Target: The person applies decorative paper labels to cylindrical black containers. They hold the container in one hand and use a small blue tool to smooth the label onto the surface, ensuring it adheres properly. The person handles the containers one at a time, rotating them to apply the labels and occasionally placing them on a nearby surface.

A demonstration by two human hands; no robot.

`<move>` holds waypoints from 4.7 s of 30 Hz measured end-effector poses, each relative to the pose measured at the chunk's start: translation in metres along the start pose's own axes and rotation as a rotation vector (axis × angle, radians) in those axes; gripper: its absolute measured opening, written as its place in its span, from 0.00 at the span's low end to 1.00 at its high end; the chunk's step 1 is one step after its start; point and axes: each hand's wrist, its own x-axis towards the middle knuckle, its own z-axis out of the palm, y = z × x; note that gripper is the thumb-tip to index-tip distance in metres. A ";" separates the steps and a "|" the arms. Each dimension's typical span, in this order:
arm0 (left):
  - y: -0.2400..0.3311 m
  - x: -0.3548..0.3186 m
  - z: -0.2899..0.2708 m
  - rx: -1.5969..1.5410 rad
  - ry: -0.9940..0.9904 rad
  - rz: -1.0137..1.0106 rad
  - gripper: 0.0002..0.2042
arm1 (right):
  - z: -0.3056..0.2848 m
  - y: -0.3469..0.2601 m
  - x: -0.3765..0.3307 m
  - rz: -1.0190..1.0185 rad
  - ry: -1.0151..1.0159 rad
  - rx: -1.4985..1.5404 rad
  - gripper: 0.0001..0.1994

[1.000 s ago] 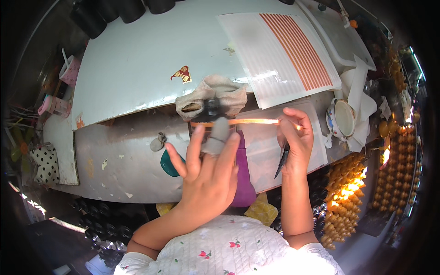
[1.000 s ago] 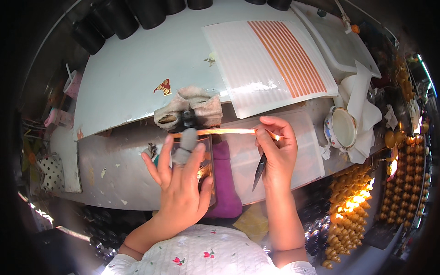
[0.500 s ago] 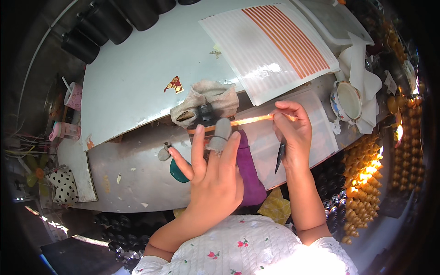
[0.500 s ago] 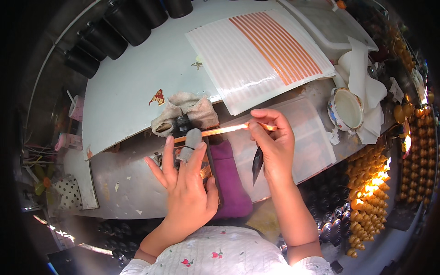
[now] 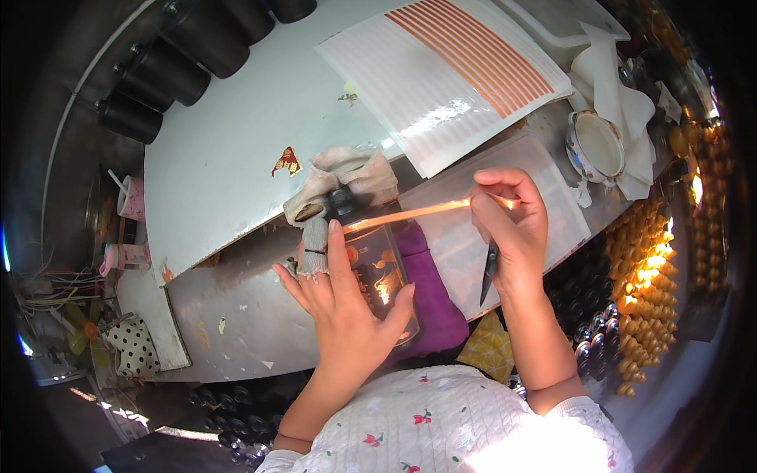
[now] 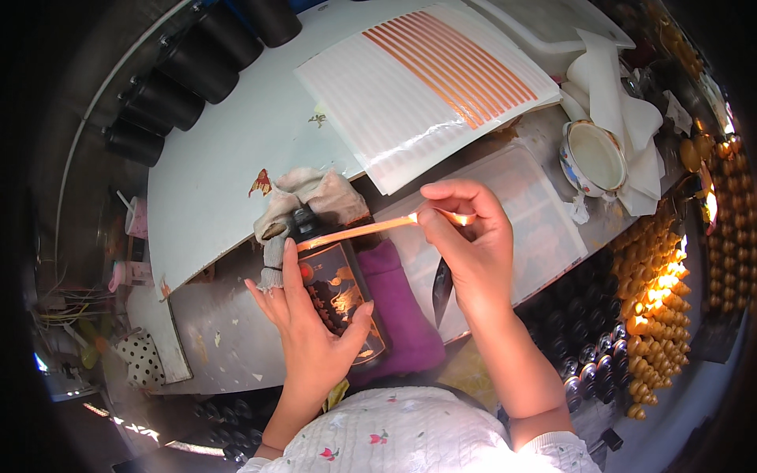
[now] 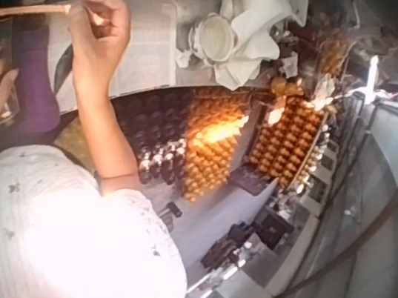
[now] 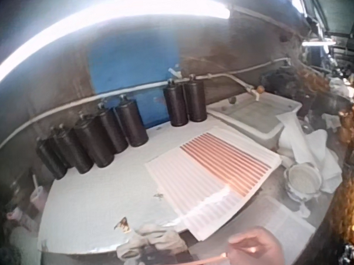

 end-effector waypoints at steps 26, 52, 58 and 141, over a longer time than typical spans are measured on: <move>0.008 -0.011 -0.002 0.004 -0.065 0.008 0.49 | -0.006 0.034 0.013 0.148 -0.066 0.034 0.07; -0.020 -0.013 0.012 -0.455 0.016 -0.036 0.58 | 0.049 -0.007 0.005 -0.268 -0.261 -0.059 0.07; -0.018 -0.012 0.011 -0.414 0.020 -0.037 0.56 | 0.035 -0.001 0.004 -0.237 -0.182 -0.120 0.07; 0.023 0.007 -0.013 0.297 -0.125 0.220 0.36 | 0.010 0.040 0.017 0.231 -0.067 0.110 0.07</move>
